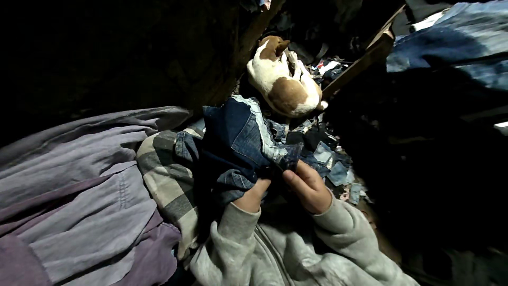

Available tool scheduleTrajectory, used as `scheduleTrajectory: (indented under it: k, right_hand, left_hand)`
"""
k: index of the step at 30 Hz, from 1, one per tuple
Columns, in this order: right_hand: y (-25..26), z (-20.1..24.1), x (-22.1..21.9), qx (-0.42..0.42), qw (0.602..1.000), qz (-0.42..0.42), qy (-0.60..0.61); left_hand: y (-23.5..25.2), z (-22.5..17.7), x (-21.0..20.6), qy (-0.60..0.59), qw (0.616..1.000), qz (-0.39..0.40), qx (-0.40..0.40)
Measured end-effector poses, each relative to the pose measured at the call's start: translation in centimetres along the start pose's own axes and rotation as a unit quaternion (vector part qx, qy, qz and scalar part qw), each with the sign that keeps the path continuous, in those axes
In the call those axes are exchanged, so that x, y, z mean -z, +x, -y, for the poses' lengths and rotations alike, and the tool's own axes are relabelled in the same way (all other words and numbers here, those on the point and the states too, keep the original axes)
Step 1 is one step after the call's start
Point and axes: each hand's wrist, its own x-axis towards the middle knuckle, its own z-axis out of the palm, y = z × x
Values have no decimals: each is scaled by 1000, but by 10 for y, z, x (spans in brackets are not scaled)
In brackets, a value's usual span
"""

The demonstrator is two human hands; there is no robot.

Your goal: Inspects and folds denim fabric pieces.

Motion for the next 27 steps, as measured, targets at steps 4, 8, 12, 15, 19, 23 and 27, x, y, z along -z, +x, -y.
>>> scheduleTrajectory:
  k: [4,8,12,15,19,23,27]
  right_hand:
    - [-9,4,3,32,981,-3,-193]
    - [-14,4,4,29,966,-27,-255]
    - [-21,-2,3,38,958,-54,-279]
    - [-14,0,-4,52,951,-73,-294]
    - [-2,0,-14,71,951,-73,-291]
    - [-12,-10,-7,44,958,-73,-275]
    - [-15,-17,5,13,984,-43,-175]
  left_hand:
    - [-10,40,35,-27,994,78,67]
    - [8,-38,-21,-40,959,-6,281]
    - [0,-17,-7,-118,969,102,193]
    - [-11,6,-11,-94,989,-43,103]
    - [-12,11,-9,-77,989,-86,90]
    - [-12,15,-6,-109,990,-71,52]
    - [-12,9,-12,-136,984,-98,53]
